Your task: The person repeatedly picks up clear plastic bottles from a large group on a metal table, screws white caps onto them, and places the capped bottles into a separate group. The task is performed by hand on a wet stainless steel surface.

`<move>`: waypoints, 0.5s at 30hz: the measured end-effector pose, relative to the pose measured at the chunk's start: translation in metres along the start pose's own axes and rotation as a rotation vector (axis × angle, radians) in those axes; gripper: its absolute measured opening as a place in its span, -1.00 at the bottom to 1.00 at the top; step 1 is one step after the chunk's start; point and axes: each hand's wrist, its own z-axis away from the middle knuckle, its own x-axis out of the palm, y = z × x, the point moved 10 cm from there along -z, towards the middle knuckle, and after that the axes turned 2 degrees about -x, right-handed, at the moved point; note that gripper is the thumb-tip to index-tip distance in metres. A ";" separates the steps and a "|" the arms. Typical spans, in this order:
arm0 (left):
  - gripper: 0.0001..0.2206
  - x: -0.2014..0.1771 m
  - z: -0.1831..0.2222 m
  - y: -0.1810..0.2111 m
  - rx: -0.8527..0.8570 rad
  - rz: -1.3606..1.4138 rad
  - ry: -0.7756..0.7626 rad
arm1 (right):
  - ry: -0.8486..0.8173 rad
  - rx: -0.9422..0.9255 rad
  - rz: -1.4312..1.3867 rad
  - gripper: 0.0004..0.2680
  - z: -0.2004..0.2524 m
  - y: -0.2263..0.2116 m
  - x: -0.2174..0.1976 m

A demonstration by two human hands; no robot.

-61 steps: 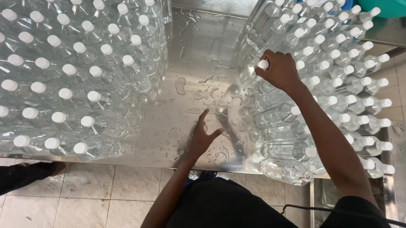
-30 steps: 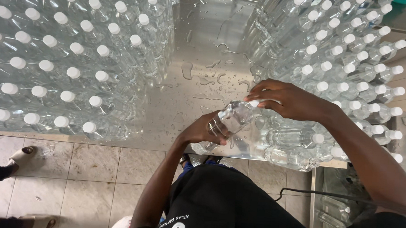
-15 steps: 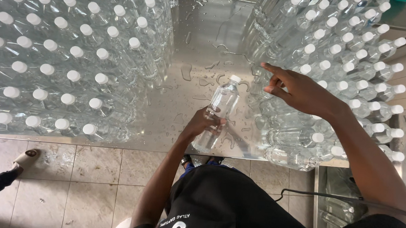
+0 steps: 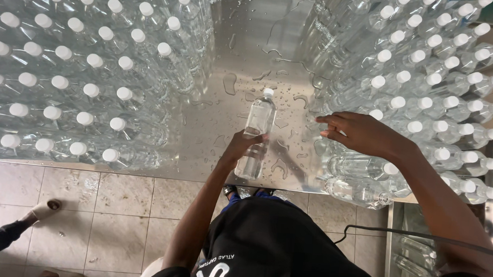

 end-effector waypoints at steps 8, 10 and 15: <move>-0.08 0.050 0.065 0.078 0.292 -0.190 -0.358 | 0.192 -0.122 0.065 -0.62 -0.014 -0.033 -0.037; 0.02 0.056 0.072 0.087 0.375 -0.176 -0.495 | 0.223 -0.180 0.088 -0.61 -0.013 -0.050 -0.050; -0.04 0.068 0.082 0.079 0.351 -0.154 -0.750 | 0.115 -0.381 0.348 -0.61 -0.023 -0.067 -0.030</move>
